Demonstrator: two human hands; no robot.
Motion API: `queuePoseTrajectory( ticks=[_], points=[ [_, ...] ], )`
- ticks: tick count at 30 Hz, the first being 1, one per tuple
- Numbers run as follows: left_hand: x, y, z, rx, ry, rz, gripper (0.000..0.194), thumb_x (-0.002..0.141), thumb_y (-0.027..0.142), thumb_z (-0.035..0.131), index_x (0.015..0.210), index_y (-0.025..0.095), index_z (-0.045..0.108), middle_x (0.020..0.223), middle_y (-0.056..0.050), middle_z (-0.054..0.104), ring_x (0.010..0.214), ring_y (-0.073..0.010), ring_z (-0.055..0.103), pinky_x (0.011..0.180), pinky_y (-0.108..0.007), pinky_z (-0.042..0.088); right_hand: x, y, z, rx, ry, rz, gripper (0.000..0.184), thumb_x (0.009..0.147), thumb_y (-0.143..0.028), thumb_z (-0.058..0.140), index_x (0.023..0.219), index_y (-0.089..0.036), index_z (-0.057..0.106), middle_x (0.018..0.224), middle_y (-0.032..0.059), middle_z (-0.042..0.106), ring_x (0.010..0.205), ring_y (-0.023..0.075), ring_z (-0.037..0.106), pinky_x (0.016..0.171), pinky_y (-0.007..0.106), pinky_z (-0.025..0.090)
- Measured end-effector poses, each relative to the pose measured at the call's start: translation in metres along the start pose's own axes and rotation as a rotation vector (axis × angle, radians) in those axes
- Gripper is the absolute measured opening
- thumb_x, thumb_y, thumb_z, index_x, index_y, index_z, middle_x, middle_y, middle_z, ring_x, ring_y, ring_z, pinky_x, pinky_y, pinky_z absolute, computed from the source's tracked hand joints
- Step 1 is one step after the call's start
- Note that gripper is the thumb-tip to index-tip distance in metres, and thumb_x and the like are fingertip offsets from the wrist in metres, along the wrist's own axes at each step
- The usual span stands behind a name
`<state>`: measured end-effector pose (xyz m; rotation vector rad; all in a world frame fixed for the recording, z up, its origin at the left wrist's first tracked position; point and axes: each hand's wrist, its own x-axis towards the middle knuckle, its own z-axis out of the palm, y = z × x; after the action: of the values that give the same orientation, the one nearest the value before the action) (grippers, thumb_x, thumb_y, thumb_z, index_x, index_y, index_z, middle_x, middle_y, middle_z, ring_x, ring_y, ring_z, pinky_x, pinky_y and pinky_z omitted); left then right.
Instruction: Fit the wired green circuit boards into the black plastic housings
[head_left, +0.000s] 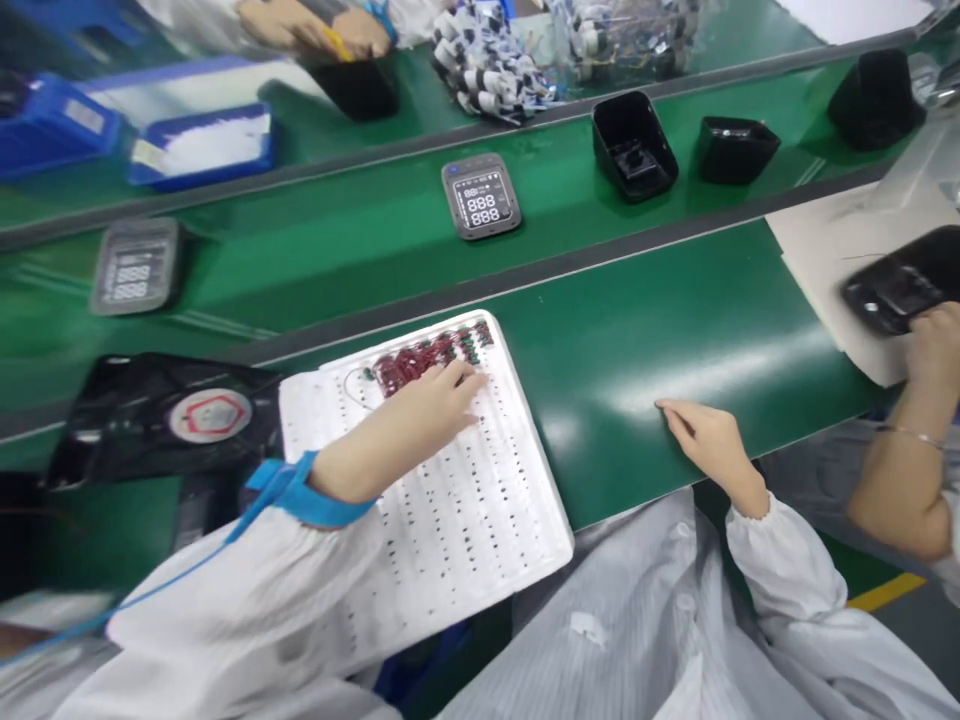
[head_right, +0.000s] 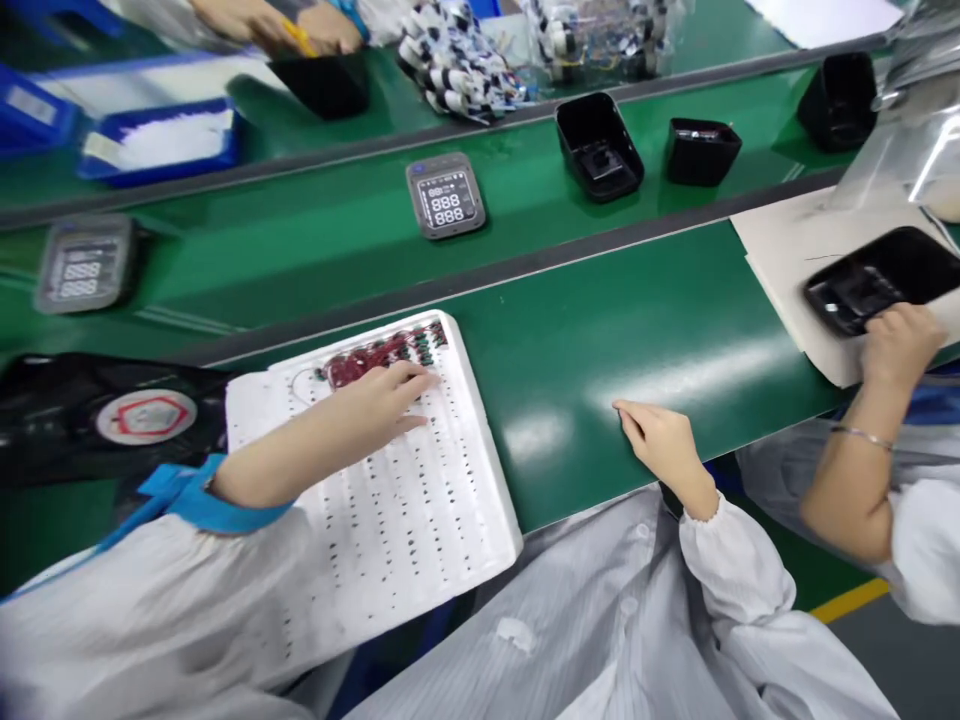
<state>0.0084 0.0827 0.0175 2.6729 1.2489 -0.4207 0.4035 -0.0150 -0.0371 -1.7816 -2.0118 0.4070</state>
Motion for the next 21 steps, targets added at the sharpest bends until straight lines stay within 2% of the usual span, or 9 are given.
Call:
queuePoseTrajectory(
  ticks=[3, 7, 10, 14, 17, 21],
  points=[
    [-0.008, 0.006, 0.012, -0.045, 0.168, -0.071, 0.031, 0.098, 0.02, 0.041, 0.118, 0.016, 0.065, 0.124, -0.019, 0.065, 0.114, -0.0331, 0.064, 0.096, -0.051, 0.056, -0.005, -0.025, 0.033, -0.017, -0.03, -0.047, 0.036, 0.101, -0.027, 0.044, 0.109, -0.02, 0.078, 0.106, 0.0068, 0.079, 0.088, 0.0205, 0.077, 0.079, 0.03, 0.058],
    [0.001, 0.012, 0.0, -0.021, 0.321, -0.3, 0.037, 0.102, 0.023, 0.033, 0.126, 0.013, 0.059, 0.127, -0.023, 0.06, 0.104, -0.0315, 0.067, 0.082, -0.045, 0.059, 0.006, -0.024, 0.034, -0.073, -0.054, -0.078, 0.036, 0.101, -0.027, 0.043, 0.11, -0.019, 0.077, 0.1, 0.0067, 0.08, 0.078, 0.0184, 0.075, 0.073, 0.027, 0.054],
    [0.015, 0.016, -0.013, 0.059, 0.29, -0.397, 0.042, 0.102, 0.021, 0.029, 0.138, 0.017, 0.052, 0.125, -0.021, 0.061, 0.096, -0.0299, 0.07, 0.069, -0.038, 0.056, 0.012, -0.023, 0.033, -0.125, -0.048, -0.072, 0.036, 0.1, -0.028, 0.042, 0.108, -0.019, 0.076, 0.086, 0.0061, 0.079, 0.07, 0.0179, 0.072, 0.065, 0.026, 0.048],
    [0.036, 0.016, -0.022, 0.14, 0.2, -0.334, 0.048, 0.098, 0.008, 0.026, 0.134, 0.018, 0.055, 0.121, -0.017, 0.065, 0.09, -0.0264, 0.07, 0.063, -0.033, 0.049, 0.012, -0.023, 0.035, -0.11, -0.021, -0.064, 0.036, 0.099, -0.03, 0.043, 0.105, -0.019, 0.076, 0.075, 0.0044, 0.076, 0.061, 0.0173, 0.068, 0.061, 0.026, 0.044],
    [0.046, 0.01, -0.025, 0.105, 0.22, -0.278, 0.042, 0.095, 0.004, 0.031, 0.12, 0.016, 0.063, 0.13, -0.016, 0.062, 0.097, -0.0243, 0.068, 0.067, -0.031, 0.047, 0.012, -0.023, 0.034, -0.089, -0.031, -0.063, 0.036, 0.099, -0.03, 0.043, 0.106, -0.019, 0.076, 0.072, 0.0042, 0.074, 0.06, 0.0174, 0.066, 0.062, 0.026, 0.044],
    [0.049, -0.002, -0.031, 0.036, 0.231, -0.224, 0.038, 0.092, 0.004, 0.035, 0.106, 0.016, 0.068, 0.133, -0.015, 0.062, 0.1, -0.0254, 0.066, 0.073, -0.034, 0.046, 0.013, -0.022, 0.031, -0.072, -0.057, -0.051, 0.037, 0.099, -0.032, 0.043, 0.106, -0.018, 0.076, 0.068, 0.0038, 0.071, 0.057, 0.0171, 0.064, 0.062, 0.026, 0.044]
  ],
)
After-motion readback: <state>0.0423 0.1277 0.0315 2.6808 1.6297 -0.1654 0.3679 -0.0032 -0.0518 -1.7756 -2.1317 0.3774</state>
